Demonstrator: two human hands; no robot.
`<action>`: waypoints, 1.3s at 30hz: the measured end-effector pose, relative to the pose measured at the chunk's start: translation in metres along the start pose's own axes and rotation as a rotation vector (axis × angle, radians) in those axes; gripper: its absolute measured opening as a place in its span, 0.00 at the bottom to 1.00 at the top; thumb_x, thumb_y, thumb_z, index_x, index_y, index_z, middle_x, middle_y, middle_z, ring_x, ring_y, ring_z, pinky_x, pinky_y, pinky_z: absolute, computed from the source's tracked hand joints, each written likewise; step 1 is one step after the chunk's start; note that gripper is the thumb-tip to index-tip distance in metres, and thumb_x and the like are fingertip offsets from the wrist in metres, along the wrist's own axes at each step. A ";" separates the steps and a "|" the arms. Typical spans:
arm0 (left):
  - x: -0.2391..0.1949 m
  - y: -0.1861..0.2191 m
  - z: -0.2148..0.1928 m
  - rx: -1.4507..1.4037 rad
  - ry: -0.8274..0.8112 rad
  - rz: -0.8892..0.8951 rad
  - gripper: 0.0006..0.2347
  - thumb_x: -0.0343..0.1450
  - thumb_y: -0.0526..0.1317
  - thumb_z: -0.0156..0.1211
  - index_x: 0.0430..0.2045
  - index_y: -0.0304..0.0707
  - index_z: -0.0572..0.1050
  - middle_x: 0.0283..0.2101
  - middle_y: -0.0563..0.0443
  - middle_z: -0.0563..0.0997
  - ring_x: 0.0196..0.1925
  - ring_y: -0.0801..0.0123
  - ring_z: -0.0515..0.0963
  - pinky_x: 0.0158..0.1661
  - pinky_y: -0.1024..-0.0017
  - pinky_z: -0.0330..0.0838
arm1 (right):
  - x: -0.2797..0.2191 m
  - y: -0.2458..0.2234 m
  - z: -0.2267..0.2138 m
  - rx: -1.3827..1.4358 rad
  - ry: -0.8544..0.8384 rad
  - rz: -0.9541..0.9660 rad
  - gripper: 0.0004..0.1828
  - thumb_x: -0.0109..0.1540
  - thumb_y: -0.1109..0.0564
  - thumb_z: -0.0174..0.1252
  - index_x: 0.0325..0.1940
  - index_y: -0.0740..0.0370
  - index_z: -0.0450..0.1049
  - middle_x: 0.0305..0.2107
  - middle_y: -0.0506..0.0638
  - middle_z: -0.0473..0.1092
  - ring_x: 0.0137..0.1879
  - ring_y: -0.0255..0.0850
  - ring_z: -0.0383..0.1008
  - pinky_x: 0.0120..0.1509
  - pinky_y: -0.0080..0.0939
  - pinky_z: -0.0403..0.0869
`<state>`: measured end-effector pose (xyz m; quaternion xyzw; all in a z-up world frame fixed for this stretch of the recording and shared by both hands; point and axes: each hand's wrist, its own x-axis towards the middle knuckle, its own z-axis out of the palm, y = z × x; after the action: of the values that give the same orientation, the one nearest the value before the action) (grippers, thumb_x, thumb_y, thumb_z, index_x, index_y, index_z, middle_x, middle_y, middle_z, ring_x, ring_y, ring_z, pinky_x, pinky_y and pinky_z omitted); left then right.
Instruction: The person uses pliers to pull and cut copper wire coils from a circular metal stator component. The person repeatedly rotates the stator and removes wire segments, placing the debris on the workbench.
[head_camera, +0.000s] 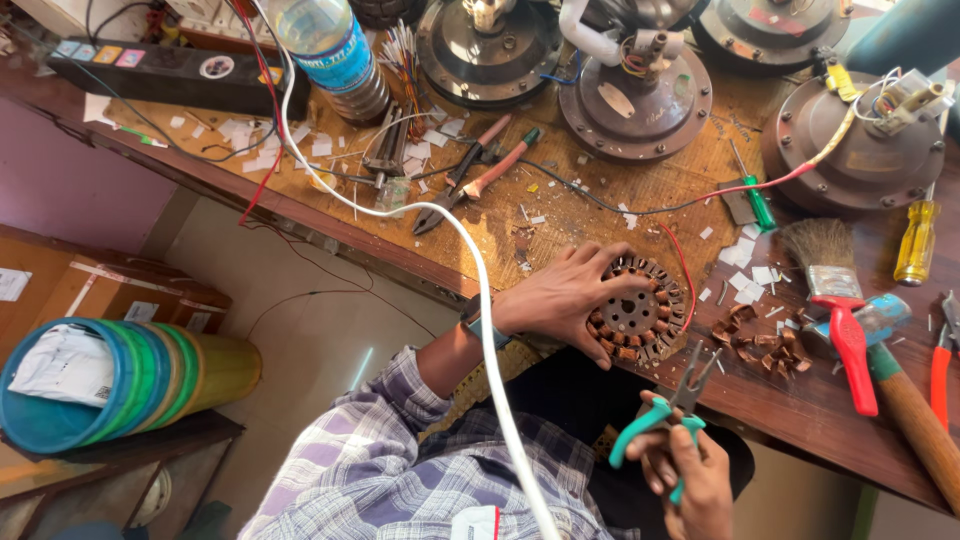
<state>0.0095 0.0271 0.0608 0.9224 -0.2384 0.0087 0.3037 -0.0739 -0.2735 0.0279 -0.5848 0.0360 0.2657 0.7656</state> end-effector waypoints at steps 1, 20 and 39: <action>0.002 0.004 0.001 -0.009 -0.010 -0.023 0.49 0.46 0.65 0.76 0.65 0.60 0.63 0.68 0.35 0.58 0.68 0.37 0.61 0.61 0.44 0.60 | -0.002 -0.001 0.005 -0.105 0.048 -0.005 0.27 0.69 0.51 0.47 0.66 0.75 0.67 0.25 0.56 0.76 0.19 0.28 0.58 0.22 0.31 0.61; -0.015 0.014 0.066 0.068 0.308 -0.138 0.42 0.57 0.74 0.74 0.62 0.57 0.69 0.75 0.42 0.47 0.73 0.42 0.55 0.67 0.44 0.60 | -0.029 -0.021 0.039 -0.691 0.463 -0.094 0.24 0.65 0.56 0.66 0.64 0.67 0.75 0.34 0.45 0.75 0.37 0.28 0.71 0.41 0.27 0.69; -0.011 0.008 0.068 0.039 0.235 -0.152 0.46 0.51 0.78 0.70 0.63 0.64 0.67 0.76 0.40 0.45 0.76 0.36 0.50 0.69 0.33 0.54 | -0.022 -0.064 0.060 -1.163 0.261 -0.315 0.21 0.65 0.61 0.63 0.63 0.63 0.75 0.41 0.60 0.77 0.43 0.48 0.80 0.47 0.44 0.75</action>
<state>-0.0127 -0.0117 0.0079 0.9362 -0.1306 0.0985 0.3111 -0.0793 -0.2373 0.1108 -0.9326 -0.1080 0.0519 0.3406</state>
